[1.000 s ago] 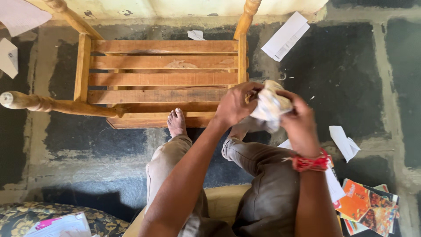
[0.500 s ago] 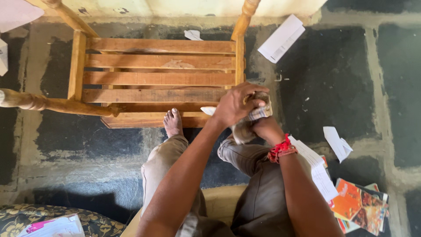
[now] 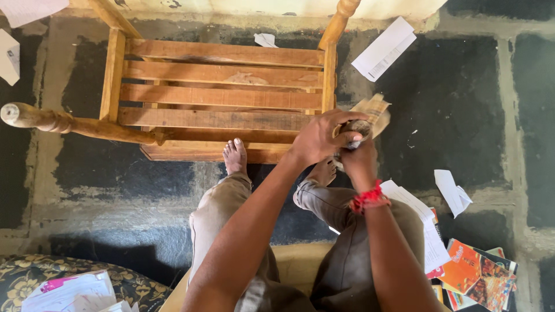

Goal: The person wipes the underside of a wooden stool with a cloth. They rotate the stool to access different legs and slats, scrubbing the surfaces thoroughly.

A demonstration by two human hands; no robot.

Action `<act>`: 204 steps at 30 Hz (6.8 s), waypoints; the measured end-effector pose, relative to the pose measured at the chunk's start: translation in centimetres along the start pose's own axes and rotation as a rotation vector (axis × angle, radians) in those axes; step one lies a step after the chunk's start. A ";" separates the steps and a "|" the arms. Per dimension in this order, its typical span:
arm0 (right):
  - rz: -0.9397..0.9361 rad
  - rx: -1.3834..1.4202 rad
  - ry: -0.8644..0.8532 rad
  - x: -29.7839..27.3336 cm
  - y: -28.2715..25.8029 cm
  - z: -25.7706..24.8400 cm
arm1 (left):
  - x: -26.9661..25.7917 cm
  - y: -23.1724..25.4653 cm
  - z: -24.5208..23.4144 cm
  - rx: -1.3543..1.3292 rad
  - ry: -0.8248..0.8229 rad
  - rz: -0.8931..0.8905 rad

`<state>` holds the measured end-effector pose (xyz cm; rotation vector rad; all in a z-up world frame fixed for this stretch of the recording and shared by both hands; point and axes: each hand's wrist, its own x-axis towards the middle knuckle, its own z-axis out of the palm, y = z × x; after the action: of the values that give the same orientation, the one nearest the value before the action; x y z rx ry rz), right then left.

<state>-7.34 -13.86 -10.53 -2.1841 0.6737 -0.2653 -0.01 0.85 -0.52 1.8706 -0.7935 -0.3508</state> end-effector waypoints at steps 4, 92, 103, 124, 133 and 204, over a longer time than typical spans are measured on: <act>0.034 0.539 -0.104 2.5 6.1 5.4 | -0.3 0.3 -0.1 -0.058 0.033 0.040; -0.176 -0.989 -0.629 -1.0 7.9 16.7 | -4.2 -8.4 -3.4 0.700 -0.174 -0.450; -0.321 -0.664 -0.501 -6.4 -10.1 0.4 | -4.3 -7.5 -5.3 0.618 -0.258 -0.491; -0.528 -0.645 -0.718 -4.7 -6.7 4.9 | -4.8 -10.1 -3.1 0.693 -0.482 -0.605; -0.553 -0.672 -0.630 -4.7 -6.8 4.8 | -5.2 -9.6 -3.8 0.642 -0.510 -0.576; -0.329 -0.607 0.076 1.5 -9.8 -3.4 | -3.6 -7.9 -5.8 0.620 0.209 -0.449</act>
<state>-3.71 -11.79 -0.87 -2.8854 0.4677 -0.3482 3.48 9.37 -5.52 2.6265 -0.3453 -0.1858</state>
